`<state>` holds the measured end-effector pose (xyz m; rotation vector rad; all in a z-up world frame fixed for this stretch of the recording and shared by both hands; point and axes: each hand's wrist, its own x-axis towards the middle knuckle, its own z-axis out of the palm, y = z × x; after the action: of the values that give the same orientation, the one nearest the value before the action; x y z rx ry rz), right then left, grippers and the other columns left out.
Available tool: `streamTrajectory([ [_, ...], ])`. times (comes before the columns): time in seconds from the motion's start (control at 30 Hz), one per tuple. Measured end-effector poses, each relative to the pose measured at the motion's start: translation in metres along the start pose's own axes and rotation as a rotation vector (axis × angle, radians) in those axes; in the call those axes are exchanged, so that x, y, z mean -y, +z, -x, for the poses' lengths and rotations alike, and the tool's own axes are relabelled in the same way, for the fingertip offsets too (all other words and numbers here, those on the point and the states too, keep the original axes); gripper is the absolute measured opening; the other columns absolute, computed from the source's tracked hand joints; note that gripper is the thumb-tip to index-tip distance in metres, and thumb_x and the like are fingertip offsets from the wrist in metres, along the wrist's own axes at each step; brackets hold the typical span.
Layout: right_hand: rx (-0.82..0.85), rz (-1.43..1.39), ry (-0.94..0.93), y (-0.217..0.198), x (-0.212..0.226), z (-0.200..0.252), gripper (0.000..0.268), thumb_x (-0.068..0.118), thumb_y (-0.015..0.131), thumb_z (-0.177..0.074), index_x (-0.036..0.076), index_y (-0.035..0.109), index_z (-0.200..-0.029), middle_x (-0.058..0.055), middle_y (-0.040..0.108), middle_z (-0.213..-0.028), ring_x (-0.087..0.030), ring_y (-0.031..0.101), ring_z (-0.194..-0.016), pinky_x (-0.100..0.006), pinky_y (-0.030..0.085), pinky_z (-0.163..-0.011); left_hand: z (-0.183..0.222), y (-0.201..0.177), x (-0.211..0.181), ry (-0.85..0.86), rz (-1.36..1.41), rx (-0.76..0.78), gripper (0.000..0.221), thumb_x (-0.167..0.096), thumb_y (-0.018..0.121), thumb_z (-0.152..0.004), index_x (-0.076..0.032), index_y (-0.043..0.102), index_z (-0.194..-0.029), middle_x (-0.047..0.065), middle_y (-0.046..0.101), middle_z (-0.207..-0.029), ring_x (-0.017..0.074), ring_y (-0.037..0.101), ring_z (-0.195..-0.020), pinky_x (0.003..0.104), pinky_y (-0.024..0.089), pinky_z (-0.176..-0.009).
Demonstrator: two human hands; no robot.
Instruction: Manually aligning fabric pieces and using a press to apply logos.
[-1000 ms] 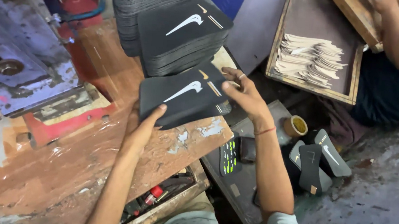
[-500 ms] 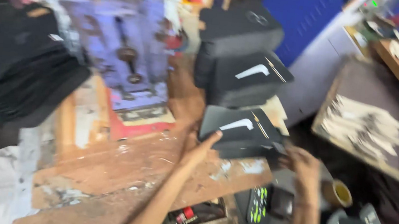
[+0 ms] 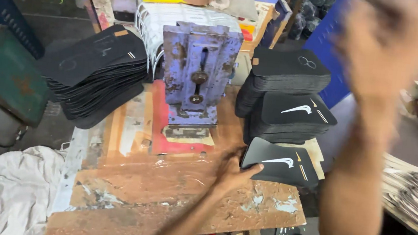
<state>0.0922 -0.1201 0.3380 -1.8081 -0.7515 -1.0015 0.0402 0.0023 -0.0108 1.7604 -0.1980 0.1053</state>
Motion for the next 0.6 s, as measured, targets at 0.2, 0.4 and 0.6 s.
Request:
streamTrajectory([
  [0.2,0.695,-0.248,0.269,0.215,-0.053,-0.091,0.035,0.037,0.070,-0.100,0.004,0.076,-0.112,-0.004,0.079,-0.089,-0.010,0.078,-0.073,-0.023,0.065,-0.062,0.004,-0.008,-0.015,-0.021,0.007,-0.014,0.063,-0.042,0.082,-0.077,-0.004,0.067,-0.125,0.017,0.076,-0.112,0.0316,0.074,-0.105,0.042,0.056,-0.091],
  [0.4,0.703,-0.298,0.129,0.184,-0.059,-0.084,0.034,0.035,0.069,-0.106,0.002,0.076,-0.112,0.000,0.079,-0.098,-0.005,0.076,-0.085,-0.022,0.064,-0.077,0.019,-0.009,-0.002,0.103,0.309,0.035,0.072,-0.041,0.084,-0.088,-0.001,0.053,-0.139,0.012,0.071,-0.122,0.0278,0.070,-0.113,0.040,0.054,-0.096],
  [0.6,0.354,0.241,0.075,0.002,-0.035,0.025,0.019,0.014,0.073,-0.109,-0.002,0.073,-0.118,-0.010,0.076,-0.102,-0.015,0.075,-0.089,-0.027,0.059,-0.081,0.036,-0.024,0.017,-0.037,0.162,-0.185,0.064,-0.037,0.072,-0.092,-0.004,0.052,-0.143,0.018,0.049,-0.146,0.0278,0.058,-0.124,0.034,0.063,-0.078],
])
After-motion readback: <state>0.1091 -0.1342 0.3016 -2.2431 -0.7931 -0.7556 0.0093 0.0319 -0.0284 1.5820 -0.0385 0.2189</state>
